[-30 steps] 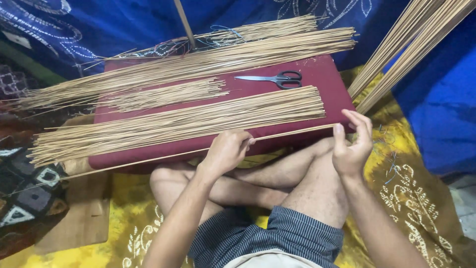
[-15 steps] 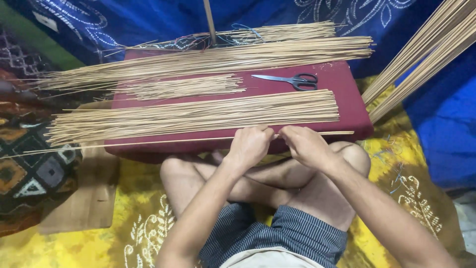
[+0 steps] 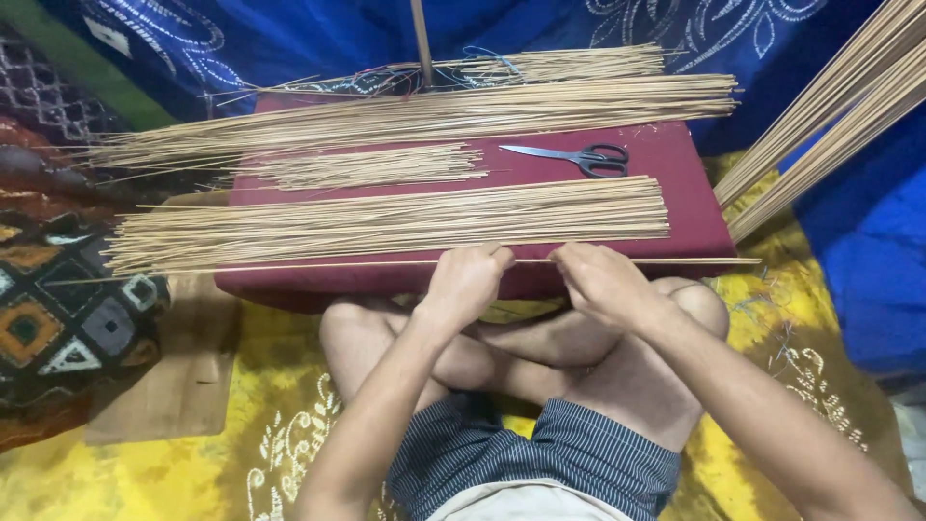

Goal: The person sorts thin wooden sticks on a red surface, organizing them into separate bundles. They then pick up individual sticks and use scissors to trim them to size before returning them to the pile.

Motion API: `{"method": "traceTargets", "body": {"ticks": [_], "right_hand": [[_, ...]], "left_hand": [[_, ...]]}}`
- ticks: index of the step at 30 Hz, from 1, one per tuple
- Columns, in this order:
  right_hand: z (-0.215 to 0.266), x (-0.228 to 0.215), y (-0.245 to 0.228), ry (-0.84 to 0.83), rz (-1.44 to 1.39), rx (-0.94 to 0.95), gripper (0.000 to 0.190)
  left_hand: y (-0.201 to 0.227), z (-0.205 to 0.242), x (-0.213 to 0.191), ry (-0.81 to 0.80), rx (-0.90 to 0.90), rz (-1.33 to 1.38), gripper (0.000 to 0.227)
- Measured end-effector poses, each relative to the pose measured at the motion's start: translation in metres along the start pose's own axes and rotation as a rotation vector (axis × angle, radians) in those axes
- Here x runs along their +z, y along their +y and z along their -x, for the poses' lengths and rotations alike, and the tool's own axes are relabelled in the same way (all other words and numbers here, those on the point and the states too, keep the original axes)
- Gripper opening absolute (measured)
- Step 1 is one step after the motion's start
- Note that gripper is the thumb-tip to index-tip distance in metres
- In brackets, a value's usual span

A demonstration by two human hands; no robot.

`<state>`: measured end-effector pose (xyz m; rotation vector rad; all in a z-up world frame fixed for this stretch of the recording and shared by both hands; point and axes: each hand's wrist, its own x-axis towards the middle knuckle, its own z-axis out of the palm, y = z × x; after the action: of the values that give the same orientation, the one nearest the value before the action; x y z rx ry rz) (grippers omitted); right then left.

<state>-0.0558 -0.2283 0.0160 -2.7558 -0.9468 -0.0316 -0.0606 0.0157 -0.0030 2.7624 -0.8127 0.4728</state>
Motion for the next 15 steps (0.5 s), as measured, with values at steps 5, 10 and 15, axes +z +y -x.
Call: {"method": "traceTargets", "body": {"ticks": [5, 10, 15], "right_hand": [[-0.017, 0.017, -0.017, 0.063, 0.029, -0.042, 0.012], [0.000, 0.015, 0.011, 0.053, 0.041, -0.012, 0.012], [0.020, 0.004, 0.047, -0.043, 0.066, 0.106, 0.011]], "left_hand": [[0.005, -0.005, 0.030, 0.063, 0.035, -0.067, 0.006], [-0.007, 0.006, -0.005, 0.041, -0.011, -0.022, 0.006], [-0.036, 0.026, -0.022, 0.014, -0.058, -0.045, 0.004]]}}
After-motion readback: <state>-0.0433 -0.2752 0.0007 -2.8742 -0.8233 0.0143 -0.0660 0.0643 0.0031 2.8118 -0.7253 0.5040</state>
